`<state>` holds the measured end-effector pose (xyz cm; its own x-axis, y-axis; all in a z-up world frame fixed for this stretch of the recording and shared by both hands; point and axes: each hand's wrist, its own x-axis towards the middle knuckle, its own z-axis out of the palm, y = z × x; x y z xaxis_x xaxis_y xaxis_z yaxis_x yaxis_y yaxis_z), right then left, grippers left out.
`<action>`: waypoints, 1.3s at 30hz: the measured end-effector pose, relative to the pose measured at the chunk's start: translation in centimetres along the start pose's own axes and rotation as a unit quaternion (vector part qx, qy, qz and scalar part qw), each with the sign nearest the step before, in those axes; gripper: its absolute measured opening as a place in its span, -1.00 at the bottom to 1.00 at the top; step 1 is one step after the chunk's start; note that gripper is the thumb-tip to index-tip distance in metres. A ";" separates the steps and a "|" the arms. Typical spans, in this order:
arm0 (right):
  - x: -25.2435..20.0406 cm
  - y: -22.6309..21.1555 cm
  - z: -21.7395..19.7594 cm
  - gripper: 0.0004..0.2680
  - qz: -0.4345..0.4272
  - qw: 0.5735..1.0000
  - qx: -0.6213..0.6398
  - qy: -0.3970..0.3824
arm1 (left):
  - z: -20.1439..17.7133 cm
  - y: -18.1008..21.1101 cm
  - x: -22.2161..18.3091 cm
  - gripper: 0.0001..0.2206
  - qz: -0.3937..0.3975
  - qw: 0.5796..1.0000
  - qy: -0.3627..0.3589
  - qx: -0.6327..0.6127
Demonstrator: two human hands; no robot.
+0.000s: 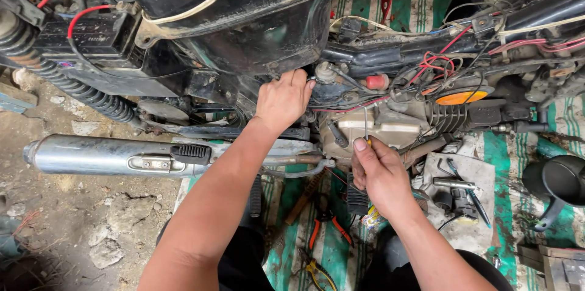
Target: Repairing the electrical wiring and engine components of a motorcycle using pliers and a screwdriver
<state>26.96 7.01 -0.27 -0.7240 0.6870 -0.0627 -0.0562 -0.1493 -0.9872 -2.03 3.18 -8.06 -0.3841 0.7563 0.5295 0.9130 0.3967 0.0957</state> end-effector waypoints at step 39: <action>6.9 5.0 10.2 -0.77 0.069 0.992 0.099 0.026 | -0.4 -1.7 -0.5 -0.69 0.036 0.996 -0.018 -0.080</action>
<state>14.63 3.75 -4.16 -0.6976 0.6857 -0.2076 -0.0975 -0.3780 -0.9207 -3.38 1.94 -8.16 -0.3190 0.7991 0.5096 0.9474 0.2547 0.1937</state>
